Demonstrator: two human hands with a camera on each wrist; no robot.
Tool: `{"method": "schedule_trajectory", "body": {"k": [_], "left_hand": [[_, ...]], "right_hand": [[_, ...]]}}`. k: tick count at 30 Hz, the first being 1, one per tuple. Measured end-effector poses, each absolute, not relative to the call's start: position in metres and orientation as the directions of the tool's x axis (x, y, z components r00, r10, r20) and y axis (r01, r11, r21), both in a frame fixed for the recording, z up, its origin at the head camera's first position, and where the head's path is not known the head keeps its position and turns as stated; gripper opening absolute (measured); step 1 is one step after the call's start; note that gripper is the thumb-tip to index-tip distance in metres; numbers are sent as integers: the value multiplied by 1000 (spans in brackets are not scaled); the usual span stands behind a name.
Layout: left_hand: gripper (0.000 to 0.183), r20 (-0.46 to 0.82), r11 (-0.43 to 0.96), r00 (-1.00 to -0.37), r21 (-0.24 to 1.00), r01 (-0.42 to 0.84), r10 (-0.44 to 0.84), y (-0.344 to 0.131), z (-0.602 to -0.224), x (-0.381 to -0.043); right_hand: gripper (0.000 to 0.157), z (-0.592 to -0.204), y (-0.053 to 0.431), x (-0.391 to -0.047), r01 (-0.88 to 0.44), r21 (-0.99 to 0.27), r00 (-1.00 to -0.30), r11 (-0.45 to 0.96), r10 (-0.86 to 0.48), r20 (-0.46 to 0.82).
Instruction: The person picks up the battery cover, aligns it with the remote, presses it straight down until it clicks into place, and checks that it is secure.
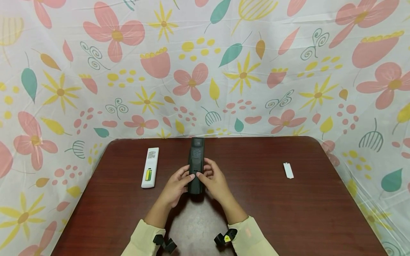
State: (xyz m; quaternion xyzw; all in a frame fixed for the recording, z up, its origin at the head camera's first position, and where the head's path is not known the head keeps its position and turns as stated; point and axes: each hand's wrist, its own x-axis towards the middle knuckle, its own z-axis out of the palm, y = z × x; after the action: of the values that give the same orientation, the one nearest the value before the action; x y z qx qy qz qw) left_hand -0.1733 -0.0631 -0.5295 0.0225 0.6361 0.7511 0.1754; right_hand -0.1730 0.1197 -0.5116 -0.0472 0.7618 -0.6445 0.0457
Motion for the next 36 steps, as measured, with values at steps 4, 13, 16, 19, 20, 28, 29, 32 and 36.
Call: {"method": "schedule_trajectory", "body": {"k": [4, 13, 16, 19, 20, 28, 29, 32, 36], "left_hand": [[57, -187, -125, -937, 965, -232, 294, -63, -529, -173], [57, -177, -125, -937, 967, -222, 300, -61, -528, -172], [60, -177, -117, -936, 968, -221, 303, -61, -528, -172], [62, -180, -108, -935, 969, -221, 306, -61, -528, -172], [62, -180, -102, -935, 970, -220, 305, -61, -528, -172], [70, -190, -38, -937, 977, -210, 292, -59, -527, -168], [70, -191, -34, -937, 977, -210, 291, -59, -526, -168], [68, -193, -26, -939, 978, -209, 284, -58, -525, -167], [64, -188, -30, -939, 978, -206, 288, -57, -524, -167]], "right_hand": [[59, -512, 120, -173, -7, -986, -991, 165, -134, -15], [62, -508, 121, -174, 26, -985, -989, 173, -138, -50], [62, -514, 122, -176, 11, -985, -990, 174, -137, -35], [61, -515, 122, -176, 8, -986, -991, 166, -134, -30], [61, -515, 122, -176, 7, -987, -991, 163, -134, -29], [61, -517, 126, -178, 8, -988, -991, 151, -130, -28], [62, -518, 126, -178, 9, -988, -991, 153, -129, -29], [61, -519, 128, -180, 14, -988, -992, 154, -124, -33], [61, -520, 130, -181, 26, -990, -991, 141, -123, -44]]}}
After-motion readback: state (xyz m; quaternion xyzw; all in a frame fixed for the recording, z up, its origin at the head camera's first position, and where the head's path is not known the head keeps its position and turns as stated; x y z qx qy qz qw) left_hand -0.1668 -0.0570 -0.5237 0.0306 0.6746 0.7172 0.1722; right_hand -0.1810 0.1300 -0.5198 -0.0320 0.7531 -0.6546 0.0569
